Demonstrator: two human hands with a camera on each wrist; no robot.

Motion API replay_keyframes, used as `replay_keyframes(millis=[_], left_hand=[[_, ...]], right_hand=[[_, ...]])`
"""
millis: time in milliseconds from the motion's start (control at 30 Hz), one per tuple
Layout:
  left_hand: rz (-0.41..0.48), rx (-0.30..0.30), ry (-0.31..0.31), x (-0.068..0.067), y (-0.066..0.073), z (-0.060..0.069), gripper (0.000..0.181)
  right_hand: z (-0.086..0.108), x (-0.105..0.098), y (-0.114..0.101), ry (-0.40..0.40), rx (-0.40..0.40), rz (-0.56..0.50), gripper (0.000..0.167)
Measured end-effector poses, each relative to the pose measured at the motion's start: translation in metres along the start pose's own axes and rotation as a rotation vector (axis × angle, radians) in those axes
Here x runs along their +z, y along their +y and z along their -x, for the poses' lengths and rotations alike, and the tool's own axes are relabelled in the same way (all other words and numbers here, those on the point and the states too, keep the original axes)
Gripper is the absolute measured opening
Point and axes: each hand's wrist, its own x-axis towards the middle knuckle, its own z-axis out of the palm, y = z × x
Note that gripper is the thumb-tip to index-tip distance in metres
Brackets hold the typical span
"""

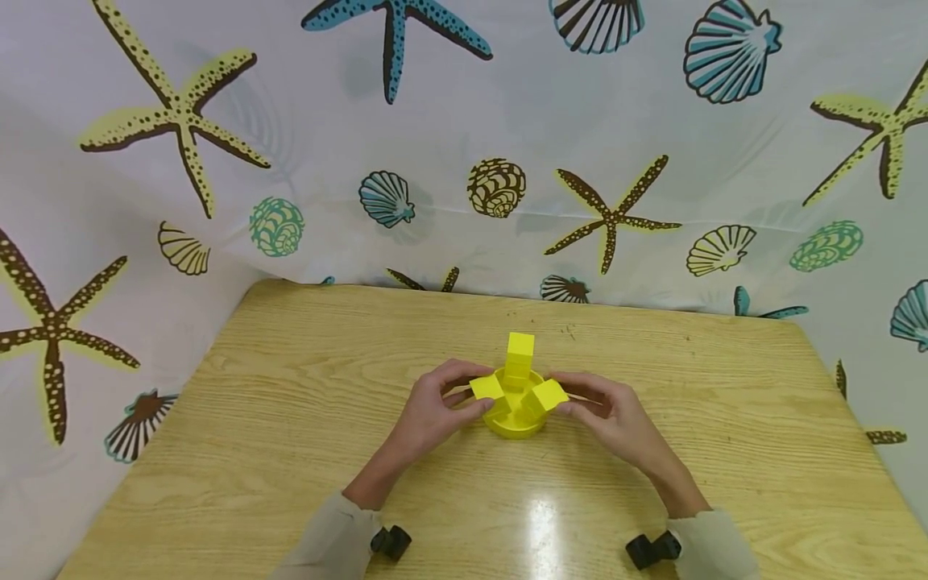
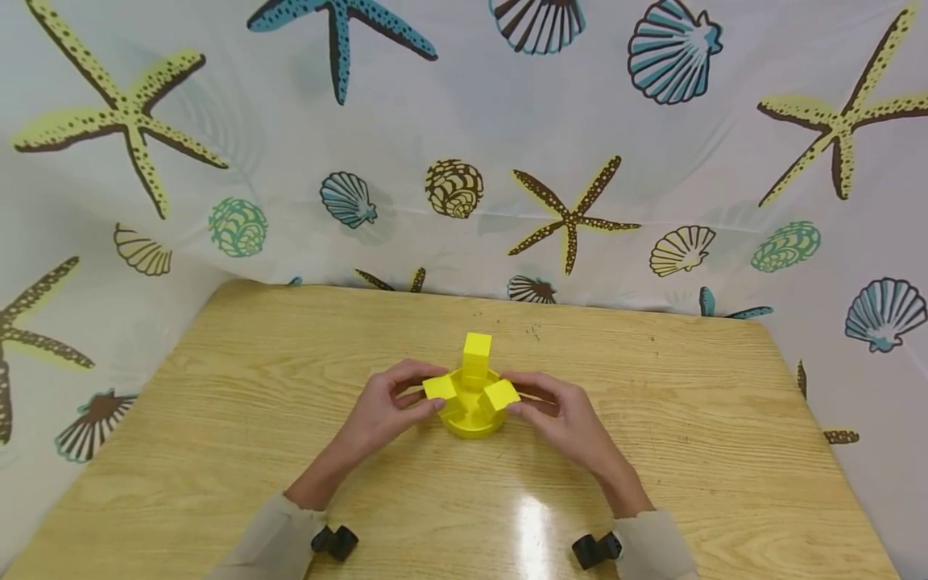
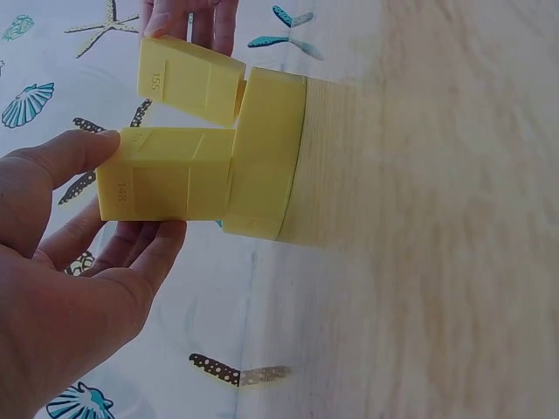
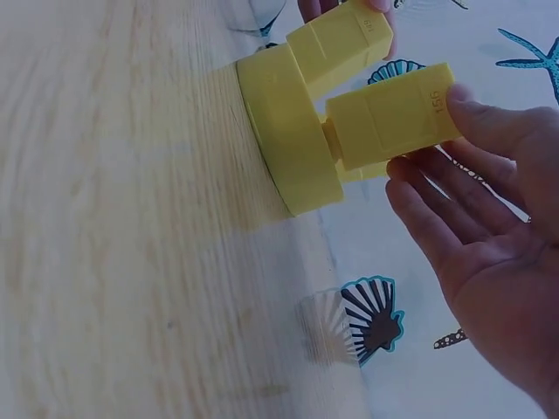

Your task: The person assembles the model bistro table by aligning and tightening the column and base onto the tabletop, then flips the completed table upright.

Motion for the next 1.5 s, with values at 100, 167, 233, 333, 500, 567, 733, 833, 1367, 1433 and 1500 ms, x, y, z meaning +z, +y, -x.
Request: replay_keyframes(millis=[100,167,233,333,500,567,733,833,1367,1433,1500], left_hand=[[-0.005,-0.001,0.002,0.000,0.000,0.000,0.036],[-0.007,-0.004,0.004,0.000,0.000,0.000,0.036],[-0.006,-0.006,0.004,0.000,0.000,0.000,0.036],[-0.002,-0.005,0.001,0.000,0.000,0.000,0.036],[0.000,-0.004,0.003,0.000,0.000,0.000,0.035],[-0.001,-0.004,0.004,0.000,0.000,0.001,0.035],[-0.002,0.000,0.002,0.001,0.000,0.000,0.036],[-0.003,0.004,0.002,0.001,0.000,0.000,0.036],[-0.003,0.000,0.008,0.002,0.001,0.000,0.036],[0.000,0.002,0.009,0.002,0.001,0.000,0.036],[0.002,0.003,0.008,0.002,0.001,0.000,0.036]], right_hand=[[0.000,0.000,-0.001,0.011,0.004,0.003,0.038],[0.000,0.000,-0.001,0.010,0.006,0.006,0.038],[0.000,0.000,-0.001,0.011,0.009,0.004,0.037],[0.000,0.000,-0.002,0.019,0.018,-0.013,0.036],[-0.002,0.003,-0.003,0.035,0.025,-0.037,0.036],[-0.003,0.005,-0.002,0.035,0.012,-0.024,0.039],[-0.005,0.008,0.000,0.022,-0.016,0.049,0.044],[-0.007,0.009,-0.001,0.001,-0.014,0.096,0.044],[-0.018,0.010,-0.007,-0.046,0.008,0.103,0.043],[-0.019,0.008,-0.007,-0.060,0.013,0.063,0.042],[-0.019,0.006,-0.007,-0.068,0.014,0.040,0.041]])
